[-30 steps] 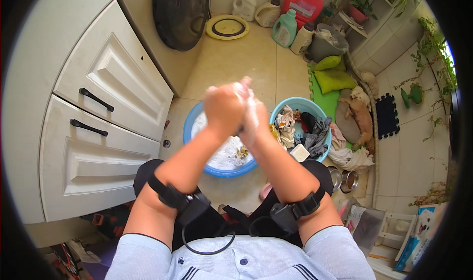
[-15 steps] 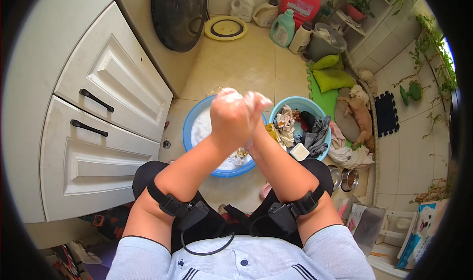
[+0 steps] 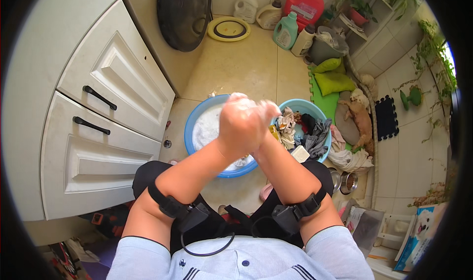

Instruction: Hand wash a yellow and grey striped garment in a basin of soapy water.

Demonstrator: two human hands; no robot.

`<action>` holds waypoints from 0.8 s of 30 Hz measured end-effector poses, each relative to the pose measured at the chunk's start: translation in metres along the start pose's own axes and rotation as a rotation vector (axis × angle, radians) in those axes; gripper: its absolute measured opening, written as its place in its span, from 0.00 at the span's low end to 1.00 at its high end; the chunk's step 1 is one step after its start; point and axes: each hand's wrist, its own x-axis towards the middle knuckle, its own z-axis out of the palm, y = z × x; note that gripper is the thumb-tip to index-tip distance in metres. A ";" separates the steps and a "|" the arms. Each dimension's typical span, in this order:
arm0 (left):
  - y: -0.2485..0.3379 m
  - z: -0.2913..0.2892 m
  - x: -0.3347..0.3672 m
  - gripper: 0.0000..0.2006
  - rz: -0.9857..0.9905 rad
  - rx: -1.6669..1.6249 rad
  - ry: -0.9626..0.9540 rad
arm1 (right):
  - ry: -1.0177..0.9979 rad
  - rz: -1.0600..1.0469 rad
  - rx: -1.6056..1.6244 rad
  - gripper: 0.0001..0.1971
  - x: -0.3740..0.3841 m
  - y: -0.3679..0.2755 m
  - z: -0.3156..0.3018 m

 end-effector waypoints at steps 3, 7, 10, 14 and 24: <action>-0.040 -0.017 -0.001 0.03 -0.272 0.253 0.107 | 0.261 0.229 -0.448 0.11 -0.008 0.003 0.041; -0.023 0.001 -0.008 0.04 -0.109 0.106 0.102 | -0.238 0.082 0.154 0.12 0.000 0.004 -0.014; -0.040 -0.001 -0.007 0.03 -0.277 0.150 0.079 | -0.077 -0.079 -0.338 0.14 -0.001 0.003 0.009; -0.033 -0.005 -0.002 0.03 -0.394 0.065 0.089 | 0.288 0.255 -0.342 0.13 -0.008 -0.006 0.022; -0.008 0.001 -0.008 0.06 -0.395 -0.026 0.026 | -0.174 0.050 0.179 0.13 0.000 0.016 -0.017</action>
